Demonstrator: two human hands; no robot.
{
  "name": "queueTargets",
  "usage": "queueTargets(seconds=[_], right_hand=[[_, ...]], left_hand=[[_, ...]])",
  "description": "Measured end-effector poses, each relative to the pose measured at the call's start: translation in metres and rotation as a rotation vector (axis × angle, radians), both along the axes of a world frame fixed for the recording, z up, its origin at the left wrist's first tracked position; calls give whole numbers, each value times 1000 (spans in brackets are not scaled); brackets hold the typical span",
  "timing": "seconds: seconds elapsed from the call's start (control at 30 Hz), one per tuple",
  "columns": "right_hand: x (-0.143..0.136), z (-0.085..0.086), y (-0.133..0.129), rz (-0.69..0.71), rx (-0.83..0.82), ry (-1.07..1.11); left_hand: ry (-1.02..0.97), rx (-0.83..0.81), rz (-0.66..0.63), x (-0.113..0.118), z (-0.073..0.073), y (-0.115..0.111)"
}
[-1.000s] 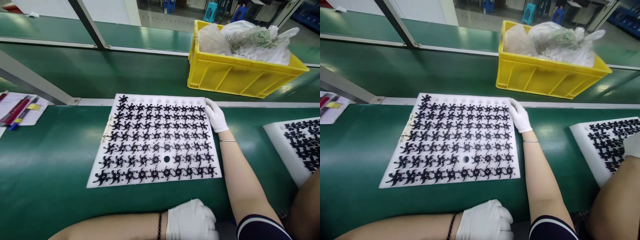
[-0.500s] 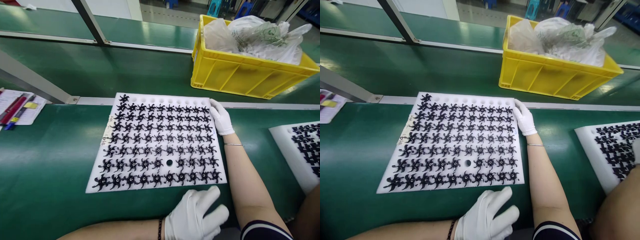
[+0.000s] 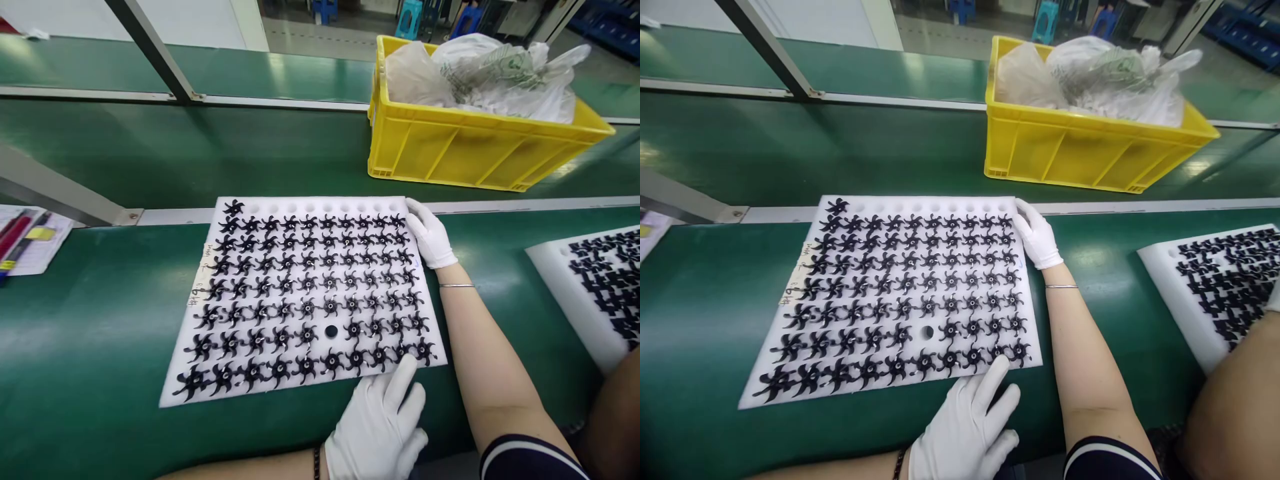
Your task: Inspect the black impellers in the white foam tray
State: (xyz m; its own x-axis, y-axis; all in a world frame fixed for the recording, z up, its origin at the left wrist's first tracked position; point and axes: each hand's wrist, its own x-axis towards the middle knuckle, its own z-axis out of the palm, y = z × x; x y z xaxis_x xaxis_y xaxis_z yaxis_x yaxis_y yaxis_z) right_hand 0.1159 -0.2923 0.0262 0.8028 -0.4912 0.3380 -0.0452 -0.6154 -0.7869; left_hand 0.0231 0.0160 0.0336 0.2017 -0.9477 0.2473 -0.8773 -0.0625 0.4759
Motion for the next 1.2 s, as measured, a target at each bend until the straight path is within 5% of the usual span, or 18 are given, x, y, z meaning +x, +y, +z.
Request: queueTargets(seconds=[0.73, 0.93, 1.2], right_hand=[[0, 3, 4, 10, 28, -5], [0, 3, 3, -4, 14, 8], [0, 1, 2, -5, 24, -1]], left_hand=[[64, -123, -42, -4, -8, 0], [66, 5, -388, -2, -11, -9], [160, 164, -354, -14, -41, -13]])
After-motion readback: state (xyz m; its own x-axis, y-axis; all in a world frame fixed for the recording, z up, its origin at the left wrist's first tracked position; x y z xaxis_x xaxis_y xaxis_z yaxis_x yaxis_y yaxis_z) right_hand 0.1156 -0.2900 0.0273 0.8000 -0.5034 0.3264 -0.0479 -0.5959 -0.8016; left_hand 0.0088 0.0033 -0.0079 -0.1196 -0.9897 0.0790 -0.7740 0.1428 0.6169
